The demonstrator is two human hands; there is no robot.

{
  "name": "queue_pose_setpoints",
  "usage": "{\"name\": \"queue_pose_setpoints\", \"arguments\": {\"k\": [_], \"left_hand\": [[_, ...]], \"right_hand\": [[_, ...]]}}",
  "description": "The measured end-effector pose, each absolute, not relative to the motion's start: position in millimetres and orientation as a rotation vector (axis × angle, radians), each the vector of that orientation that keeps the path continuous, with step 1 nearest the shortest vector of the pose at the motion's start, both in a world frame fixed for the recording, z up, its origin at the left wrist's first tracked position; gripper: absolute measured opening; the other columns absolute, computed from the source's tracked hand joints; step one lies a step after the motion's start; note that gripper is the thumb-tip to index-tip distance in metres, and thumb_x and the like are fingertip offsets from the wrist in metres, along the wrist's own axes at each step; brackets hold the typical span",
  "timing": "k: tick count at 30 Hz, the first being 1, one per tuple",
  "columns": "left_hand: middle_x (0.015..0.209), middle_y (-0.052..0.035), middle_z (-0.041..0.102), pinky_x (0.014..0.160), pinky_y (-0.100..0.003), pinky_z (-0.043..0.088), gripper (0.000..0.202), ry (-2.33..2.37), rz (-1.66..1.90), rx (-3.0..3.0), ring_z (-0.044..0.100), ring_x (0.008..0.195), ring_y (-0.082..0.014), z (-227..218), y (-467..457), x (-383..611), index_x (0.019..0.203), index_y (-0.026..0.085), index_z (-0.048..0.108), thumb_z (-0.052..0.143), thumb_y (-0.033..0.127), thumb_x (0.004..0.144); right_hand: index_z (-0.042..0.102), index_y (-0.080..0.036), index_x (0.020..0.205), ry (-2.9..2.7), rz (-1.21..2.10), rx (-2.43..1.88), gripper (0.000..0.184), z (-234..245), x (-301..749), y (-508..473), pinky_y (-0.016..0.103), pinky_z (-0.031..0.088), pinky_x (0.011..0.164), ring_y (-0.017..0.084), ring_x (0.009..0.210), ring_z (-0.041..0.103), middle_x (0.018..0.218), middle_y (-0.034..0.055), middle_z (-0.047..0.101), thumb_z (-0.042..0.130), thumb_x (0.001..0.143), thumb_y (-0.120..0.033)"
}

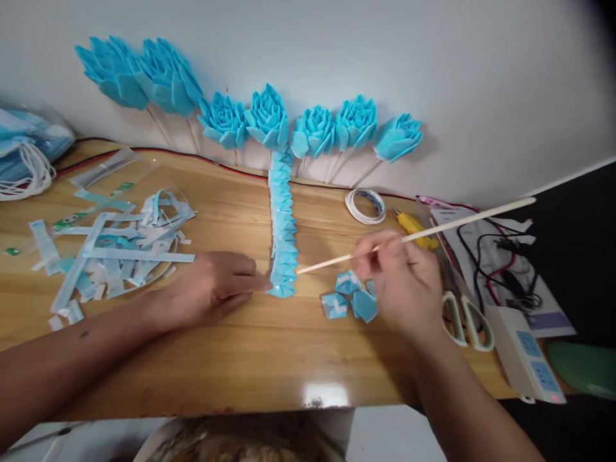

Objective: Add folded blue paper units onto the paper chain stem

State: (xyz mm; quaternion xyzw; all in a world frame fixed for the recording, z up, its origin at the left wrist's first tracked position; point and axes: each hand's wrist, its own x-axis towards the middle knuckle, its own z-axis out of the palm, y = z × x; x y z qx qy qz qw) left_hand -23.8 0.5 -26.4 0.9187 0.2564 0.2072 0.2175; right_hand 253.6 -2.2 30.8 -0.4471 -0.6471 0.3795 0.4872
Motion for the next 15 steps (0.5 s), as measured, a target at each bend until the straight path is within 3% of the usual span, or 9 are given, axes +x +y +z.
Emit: {"name": "queue_pose_setpoints", "arguments": {"k": [5, 15], "left_hand": [[0.088, -0.0064, 0.065, 0.07, -0.027, 0.04, 0.029, 0.754, 0.453, 2.545, 0.058, 0.08, -0.0178, -26.6, -1.4, -22.4, 0.113, 0.023, 0.065, 0.044, 0.019, 0.095], [0.082, -0.0053, 0.065, 0.065, -0.026, 0.038, 0.024, 0.769, 0.489, 2.499, 0.058, 0.075, -0.0157, -21.0, -1.2, -21.9, 0.104, 0.022, 0.067, 0.046, 0.015, 0.093]], "right_hand": [[0.066, -0.021, 0.082, -1.932, 0.695, -1.026, 0.033, 23.8, 236.4, -7.1, 0.023, 0.039, 0.051, 0.009, 0.051, 0.051, 0.059, -0.003, 0.055, 0.042, 0.1, -0.032], [0.063, -0.02, 0.083, -2.1, 0.666, -0.914, 0.032, 4.4, 232.5, 0.2, 0.025, 0.041, 0.053, 0.01, 0.053, 0.052, 0.062, -0.002, 0.06, 0.039, 0.101, -0.029]]}}
